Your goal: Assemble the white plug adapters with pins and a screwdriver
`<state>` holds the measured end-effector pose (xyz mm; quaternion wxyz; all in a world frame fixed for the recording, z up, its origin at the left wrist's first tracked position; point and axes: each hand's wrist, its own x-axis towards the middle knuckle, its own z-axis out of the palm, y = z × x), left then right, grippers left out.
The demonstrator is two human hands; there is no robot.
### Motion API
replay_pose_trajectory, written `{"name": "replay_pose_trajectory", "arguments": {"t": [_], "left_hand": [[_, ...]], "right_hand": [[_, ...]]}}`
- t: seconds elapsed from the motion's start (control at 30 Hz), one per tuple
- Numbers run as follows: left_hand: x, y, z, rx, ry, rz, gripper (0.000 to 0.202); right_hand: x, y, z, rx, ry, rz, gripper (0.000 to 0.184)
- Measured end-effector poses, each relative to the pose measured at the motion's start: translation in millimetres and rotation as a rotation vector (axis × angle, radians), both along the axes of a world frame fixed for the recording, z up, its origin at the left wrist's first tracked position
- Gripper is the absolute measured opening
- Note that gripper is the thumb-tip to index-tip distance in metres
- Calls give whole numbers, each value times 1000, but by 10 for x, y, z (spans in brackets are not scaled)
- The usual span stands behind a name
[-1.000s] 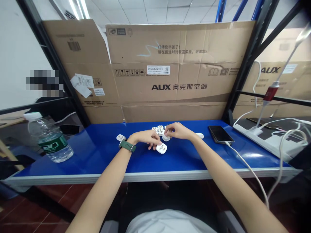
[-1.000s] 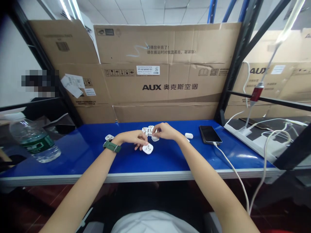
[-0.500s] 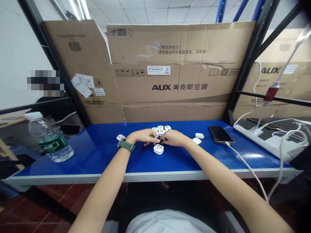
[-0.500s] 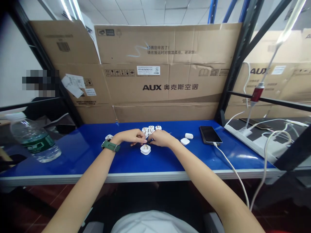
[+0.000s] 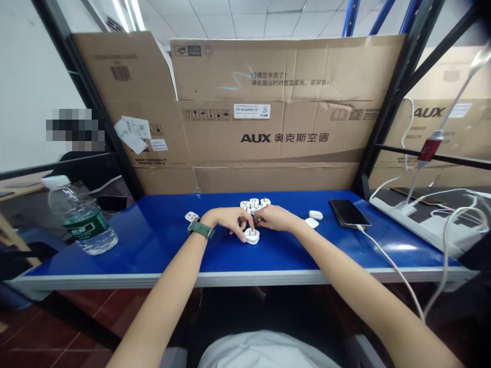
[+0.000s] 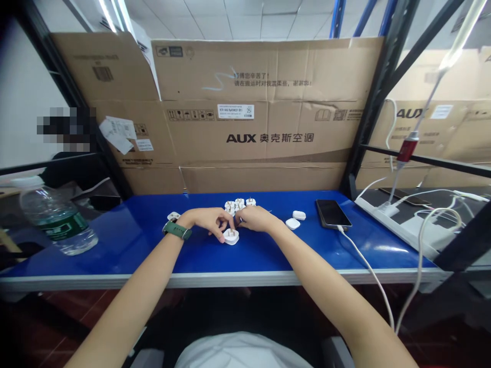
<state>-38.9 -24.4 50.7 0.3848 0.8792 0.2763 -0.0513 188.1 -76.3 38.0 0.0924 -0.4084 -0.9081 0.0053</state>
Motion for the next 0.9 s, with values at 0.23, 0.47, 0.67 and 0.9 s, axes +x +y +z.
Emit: {"name": "replay_pose_trajectory", "arguments": {"t": [0.23,0.47,0.67,0.9], "left_hand": [[35,-83,55,5,99,68,58],[83,-167,111,109,124,56,49],[90,-182,113,132,92,45,48],[100,-173,103,127,78,27,44]], "right_hand": [[75,49,16,-42,337,23,4],[62,-49,128,-290,694,294,20],[34,-47,86,-255,592,279,12],[17,-63,47,-253,553,261,18]]}}
